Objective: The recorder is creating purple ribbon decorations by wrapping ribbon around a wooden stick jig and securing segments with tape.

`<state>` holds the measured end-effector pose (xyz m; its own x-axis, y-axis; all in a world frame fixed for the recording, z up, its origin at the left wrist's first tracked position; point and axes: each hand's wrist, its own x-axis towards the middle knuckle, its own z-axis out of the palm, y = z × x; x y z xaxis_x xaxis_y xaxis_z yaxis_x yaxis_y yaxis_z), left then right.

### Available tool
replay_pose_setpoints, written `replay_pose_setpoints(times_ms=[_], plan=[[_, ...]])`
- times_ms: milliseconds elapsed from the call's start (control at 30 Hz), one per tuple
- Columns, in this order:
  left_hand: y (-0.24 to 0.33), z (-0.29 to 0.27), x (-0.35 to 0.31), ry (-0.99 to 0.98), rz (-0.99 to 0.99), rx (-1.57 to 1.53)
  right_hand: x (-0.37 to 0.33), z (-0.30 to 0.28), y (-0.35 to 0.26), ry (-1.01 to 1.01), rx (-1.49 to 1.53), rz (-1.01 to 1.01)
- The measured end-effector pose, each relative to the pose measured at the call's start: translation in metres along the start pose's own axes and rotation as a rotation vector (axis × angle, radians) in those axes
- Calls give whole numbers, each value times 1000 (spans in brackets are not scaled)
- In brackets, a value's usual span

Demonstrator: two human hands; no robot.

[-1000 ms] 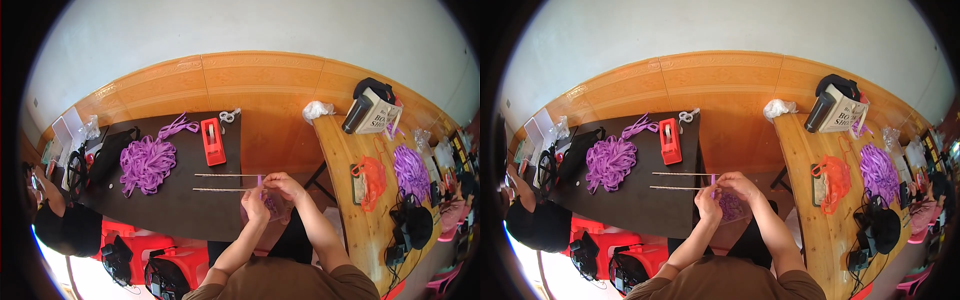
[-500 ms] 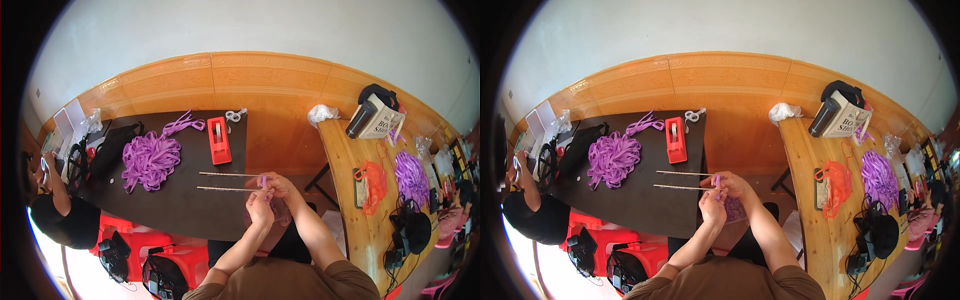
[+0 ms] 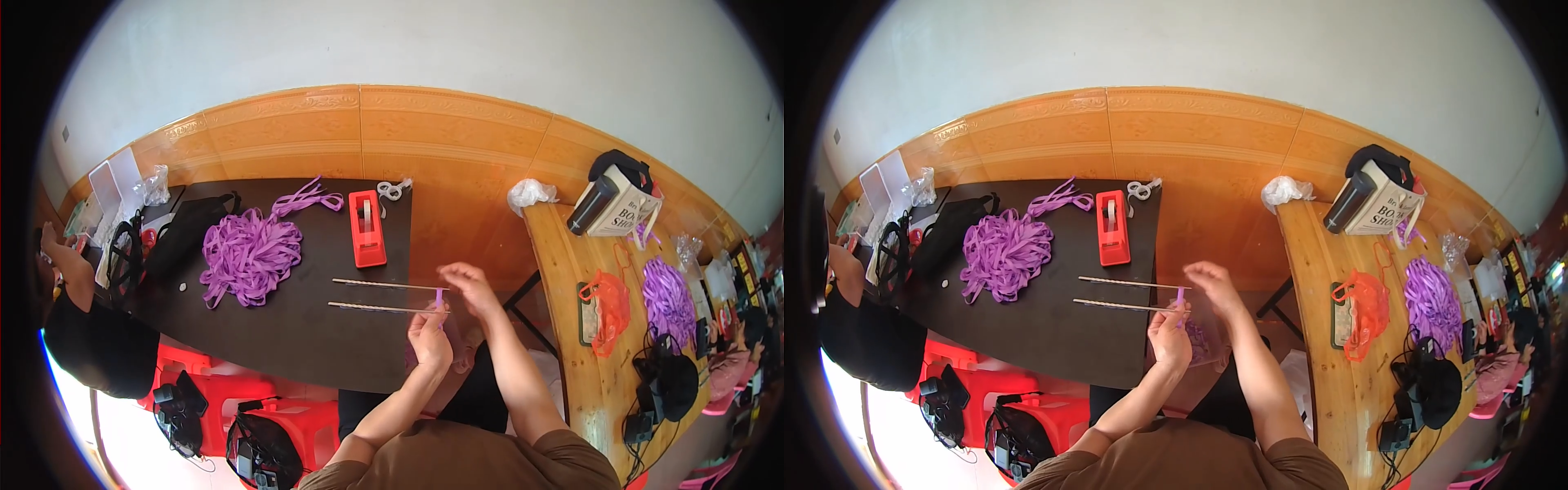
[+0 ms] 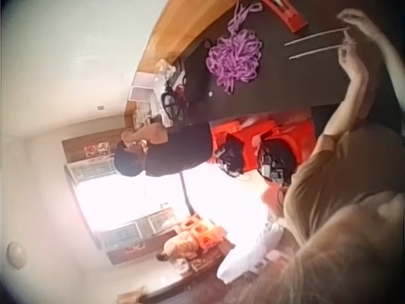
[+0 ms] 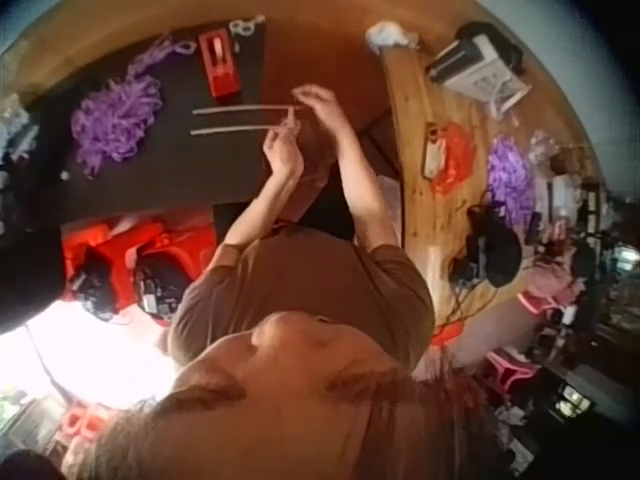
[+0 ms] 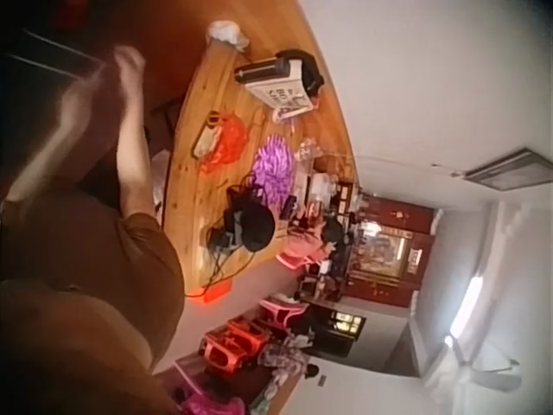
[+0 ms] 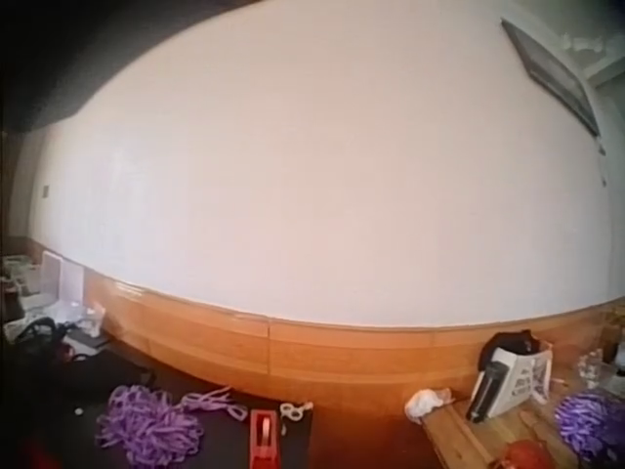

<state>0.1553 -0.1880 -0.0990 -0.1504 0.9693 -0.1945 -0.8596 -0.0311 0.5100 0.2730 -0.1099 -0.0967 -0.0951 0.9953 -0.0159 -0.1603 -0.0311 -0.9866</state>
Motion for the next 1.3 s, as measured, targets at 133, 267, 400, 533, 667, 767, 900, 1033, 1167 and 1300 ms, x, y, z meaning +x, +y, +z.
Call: replay_pose_setpoints(times_ms=[133,267,400,533,667,767,900,1033,1167,1300], plan=[[3,1,0,24,-10,4,-7,20,-80,-402,-747,-394],[0,-7,4,-12,16,-5,-2,58,-109,-684,-1349,-49],[0,-7,4,-11,13,8,13,73,-116,-853,-1530,86],[4,3,-1,-9,36,25,18,68,-106,-850,-1478,24],[7,5,-2,-9,5,7,28,53,-97,-897,-1184,61],[5,3,-1,0,-13,-16,30,39,-91,-879,-924,-39],[6,2,0,-1,-19,-16,20,32,-90,-728,-803,-163],[7,6,-1,0,-7,-5,17,33,-92,-732,-1022,-105],[6,2,1,-2,-5,0,19,54,-103,-822,-1296,41],[2,0,2,-11,2,3,28,53,-99,-892,-1294,91]])
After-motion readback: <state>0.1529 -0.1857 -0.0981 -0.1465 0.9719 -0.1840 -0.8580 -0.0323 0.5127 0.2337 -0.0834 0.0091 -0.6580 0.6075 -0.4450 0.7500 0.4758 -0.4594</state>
